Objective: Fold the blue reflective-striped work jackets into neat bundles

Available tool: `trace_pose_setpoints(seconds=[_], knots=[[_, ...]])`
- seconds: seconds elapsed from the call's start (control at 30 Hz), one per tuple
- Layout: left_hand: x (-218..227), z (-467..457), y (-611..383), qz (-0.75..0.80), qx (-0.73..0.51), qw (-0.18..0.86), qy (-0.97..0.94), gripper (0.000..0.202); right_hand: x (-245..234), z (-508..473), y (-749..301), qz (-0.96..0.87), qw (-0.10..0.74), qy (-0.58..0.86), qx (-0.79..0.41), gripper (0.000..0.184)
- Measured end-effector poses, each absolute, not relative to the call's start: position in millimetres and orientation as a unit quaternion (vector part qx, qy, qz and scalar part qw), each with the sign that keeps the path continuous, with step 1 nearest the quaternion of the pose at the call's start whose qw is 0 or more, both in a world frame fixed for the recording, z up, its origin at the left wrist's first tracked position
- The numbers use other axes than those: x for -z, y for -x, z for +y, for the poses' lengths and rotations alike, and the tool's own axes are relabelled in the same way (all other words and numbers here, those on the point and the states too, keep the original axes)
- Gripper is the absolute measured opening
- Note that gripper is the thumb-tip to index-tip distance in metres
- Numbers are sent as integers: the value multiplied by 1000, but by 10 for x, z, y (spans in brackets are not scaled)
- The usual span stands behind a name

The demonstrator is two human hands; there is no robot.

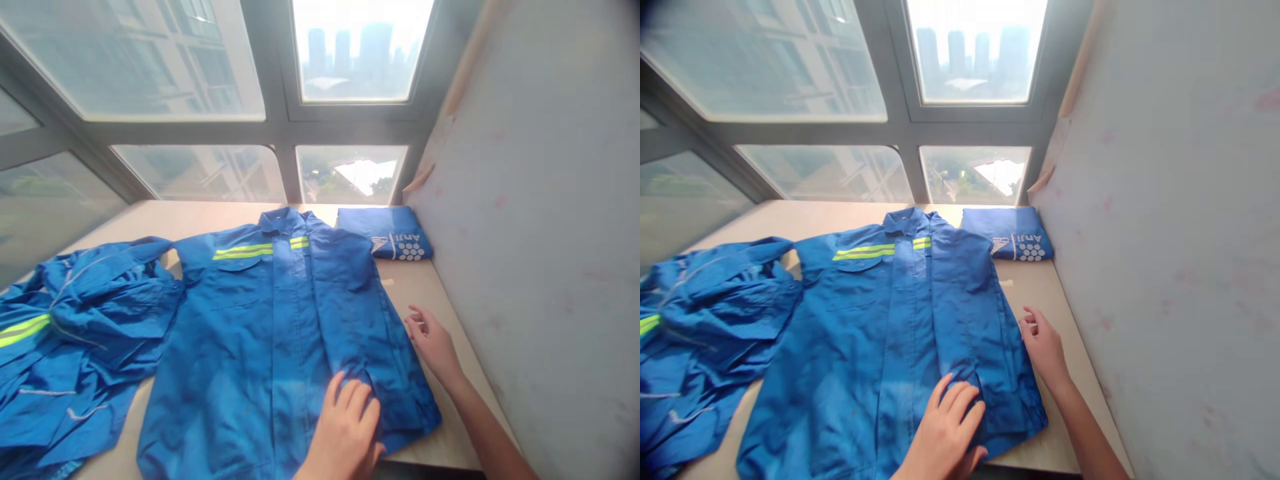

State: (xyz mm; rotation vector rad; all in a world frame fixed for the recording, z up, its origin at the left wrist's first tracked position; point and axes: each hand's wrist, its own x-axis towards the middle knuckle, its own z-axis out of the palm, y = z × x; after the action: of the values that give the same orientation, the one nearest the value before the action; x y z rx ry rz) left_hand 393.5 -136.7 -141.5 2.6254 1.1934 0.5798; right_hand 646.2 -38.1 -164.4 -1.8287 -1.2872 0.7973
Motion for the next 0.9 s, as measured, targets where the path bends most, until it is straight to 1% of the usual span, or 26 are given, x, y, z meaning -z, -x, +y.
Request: trace_pose_setpoints(seconds=[0.07,0.17,0.3,0.4,0.57,0.63,0.7,0.8,0.83,0.9], knots=[[1525,-1433,-3912,388,-208,45,-897,43,1706,-781,-6468,-515,359,724,-285,49],[1624,-1422,-3914,375,-221,-3,-900,25,1755,-1192,-6476,-542,332,730,-251,47],[1694,-1370,-3968,366,-252,-23,-896,26,1775,-1392,-6460,-582,302,723,-214,43],[1625,-1304,-4004,371,-271,19,-888,29,1775,-1381,-6445,-604,302,706,-215,40],[1217,-1252,-4070,396,-320,96,-855,34,1670,-1329,-6481,-592,317,695,-255,39],[1104,-1295,-4106,397,-349,110,-842,37,1613,-1341,-6485,-551,342,712,-268,44],[1096,-1362,-4137,398,-353,124,-838,38,1584,-1365,-6458,-490,365,724,-321,52],[1233,-1463,-4146,402,-284,150,-858,37,1613,-1389,-6381,-405,376,702,-450,61],[1285,-1492,-4135,400,-250,158,-867,37,1631,-1392,-6357,-389,379,692,-475,62],[1353,-1542,-4095,388,-194,173,-884,40,1655,-1398,-6330,-392,390,683,-477,61]])
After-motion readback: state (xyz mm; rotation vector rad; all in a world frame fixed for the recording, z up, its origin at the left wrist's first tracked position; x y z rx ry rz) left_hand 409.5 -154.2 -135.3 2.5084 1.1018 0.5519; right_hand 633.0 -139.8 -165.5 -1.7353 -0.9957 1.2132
